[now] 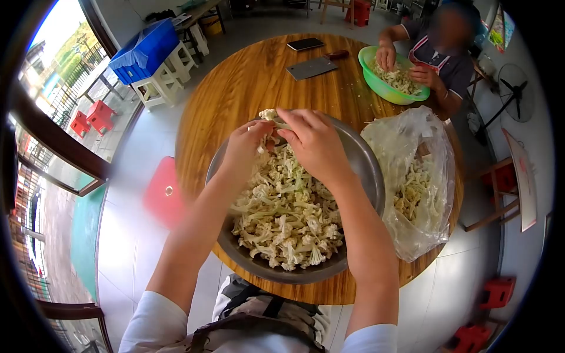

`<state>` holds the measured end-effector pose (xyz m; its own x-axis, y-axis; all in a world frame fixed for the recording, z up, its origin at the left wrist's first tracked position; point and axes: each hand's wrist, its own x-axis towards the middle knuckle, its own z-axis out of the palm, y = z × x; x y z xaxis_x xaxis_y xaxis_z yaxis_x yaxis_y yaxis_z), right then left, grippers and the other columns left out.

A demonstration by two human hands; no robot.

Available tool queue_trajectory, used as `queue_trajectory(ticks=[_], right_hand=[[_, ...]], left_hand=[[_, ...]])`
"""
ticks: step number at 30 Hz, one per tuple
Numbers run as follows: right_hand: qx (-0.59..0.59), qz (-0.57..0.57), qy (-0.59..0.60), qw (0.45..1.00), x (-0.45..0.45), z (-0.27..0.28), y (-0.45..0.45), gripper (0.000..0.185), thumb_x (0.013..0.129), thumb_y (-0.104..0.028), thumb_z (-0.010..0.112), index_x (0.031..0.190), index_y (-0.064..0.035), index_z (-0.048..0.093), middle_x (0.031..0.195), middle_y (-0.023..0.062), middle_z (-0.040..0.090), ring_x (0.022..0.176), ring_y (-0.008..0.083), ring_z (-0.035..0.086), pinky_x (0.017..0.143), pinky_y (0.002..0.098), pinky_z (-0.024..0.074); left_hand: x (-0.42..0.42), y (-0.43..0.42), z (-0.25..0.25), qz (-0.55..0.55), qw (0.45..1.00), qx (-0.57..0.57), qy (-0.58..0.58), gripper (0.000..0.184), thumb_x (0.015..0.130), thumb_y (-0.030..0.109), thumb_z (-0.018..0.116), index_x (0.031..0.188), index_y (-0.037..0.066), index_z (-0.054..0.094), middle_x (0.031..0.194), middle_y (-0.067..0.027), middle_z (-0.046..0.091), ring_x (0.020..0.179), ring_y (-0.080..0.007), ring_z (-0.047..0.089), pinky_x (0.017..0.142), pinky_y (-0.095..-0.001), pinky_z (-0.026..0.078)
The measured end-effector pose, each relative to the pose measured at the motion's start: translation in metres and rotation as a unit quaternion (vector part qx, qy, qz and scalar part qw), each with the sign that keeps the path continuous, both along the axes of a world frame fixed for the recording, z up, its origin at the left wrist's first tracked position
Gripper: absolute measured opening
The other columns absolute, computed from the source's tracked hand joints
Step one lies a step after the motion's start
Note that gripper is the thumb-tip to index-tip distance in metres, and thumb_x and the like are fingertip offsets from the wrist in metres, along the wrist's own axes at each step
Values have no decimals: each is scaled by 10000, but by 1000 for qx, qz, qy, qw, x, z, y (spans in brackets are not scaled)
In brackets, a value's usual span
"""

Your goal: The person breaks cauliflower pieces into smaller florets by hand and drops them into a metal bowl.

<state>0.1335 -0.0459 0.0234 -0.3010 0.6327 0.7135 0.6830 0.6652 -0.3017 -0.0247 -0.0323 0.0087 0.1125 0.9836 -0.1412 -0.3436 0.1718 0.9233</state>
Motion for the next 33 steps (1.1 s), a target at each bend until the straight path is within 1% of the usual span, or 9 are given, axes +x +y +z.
queue_trajectory(ticks=[1, 4, 5, 8, 15, 19, 24, 28, 33], right_hand=[[99, -23, -24, 995, -1, 3, 4, 559, 802, -94, 629, 1312, -90, 400, 801, 79, 580, 742, 229, 567, 666, 345, 468], [39, -94, 169, 980, -4, 18, -11, 681, 821, -72, 606, 1384, -41, 224, 672, 62, 538, 585, 197, 535, 579, 302, 463], [120, -117, 175, 970, -1, 20, -10, 708, 830, -58, 590, 1387, 10, 159, 578, 41, 488, 466, 159, 476, 496, 260, 437], [137, -144, 231, 952, 2, 22, -11, 698, 846, -33, 573, 1396, -8, 145, 587, 14, 503, 493, 77, 455, 496, 203, 395], [155, -84, 34, 984, 2, 13, -4, 290, 802, -48, 625, 1089, -37, 584, 896, 93, 572, 722, 226, 565, 607, 323, 469], [81, -59, -7, 995, -8, 5, -3, 146, 824, -101, 608, 948, -26, 624, 916, 91, 596, 781, 253, 567, 633, 341, 459], [-183, -8, 112, 977, -7, 8, -11, 150, 866, -125, 552, 954, -12, 597, 824, 118, 605, 710, 260, 577, 609, 330, 448], [-280, 26, 139, 950, -4, 13, -11, 139, 870, -113, 539, 952, -9, 583, 749, 139, 594, 659, 249, 581, 598, 316, 437], [-267, -17, 71, 961, -2, 19, -16, 124, 856, -86, 534, 945, -16, 586, 749, 123, 589, 671, 264, 579, 608, 342, 446]], left_hand=[[1, -2, 1, 1, 1000, -9, -12, 144, 811, 149, 590, 837, 7, 596, 739, -34, 593, 615, -102, 509, 554, -246, 410], [5, 1, 1, 1, 999, -30, -17, 146, 805, 154, 597, 843, 13, 596, 731, -31, 587, 603, -94, 512, 515, -239, 408], [5, 2, -1, -1, 999, -38, -22, 144, 804, 154, 598, 842, 16, 596, 732, -31, 586, 600, -93, 513, 506, -239, 407], [3, 1, -1, -7, 999, -52, -3, 137, 795, 153, 601, 841, 24, 596, 745, -36, 586, 599, -96, 514, 493, -242, 407], [4, -5, 7, -5, 999, -30, 23, 145, 801, 148, 612, 844, 12, 592, 735, -40, 584, 614, -100, 515, 520, -247, 411], [1, -2, 2, -11, 998, -19, -51, 151, 812, 144, 612, 863, 3, 591, 715, -42, 584, 603, -88, 515, 514, -240, 404], [4, 1, -3, -22, 998, 56, -7, 180, 829, 160, 620, 932, 18, 581, 776, -53, 606, 590, -86, 527, 464, -219, 403], [4, -1, -10, -20, 993, 101, 55, 191, 827, 188, 643, 921, 26, 605, 712, -11, 598, 563, -49, 519, 451, -187, 388], [9, -10, 5, -13, 972, 131, 193, 218, 830, 235, 640, 863, 20, 627, 616, 29, 566, 508, -29, 472, 448, -194, 369]])
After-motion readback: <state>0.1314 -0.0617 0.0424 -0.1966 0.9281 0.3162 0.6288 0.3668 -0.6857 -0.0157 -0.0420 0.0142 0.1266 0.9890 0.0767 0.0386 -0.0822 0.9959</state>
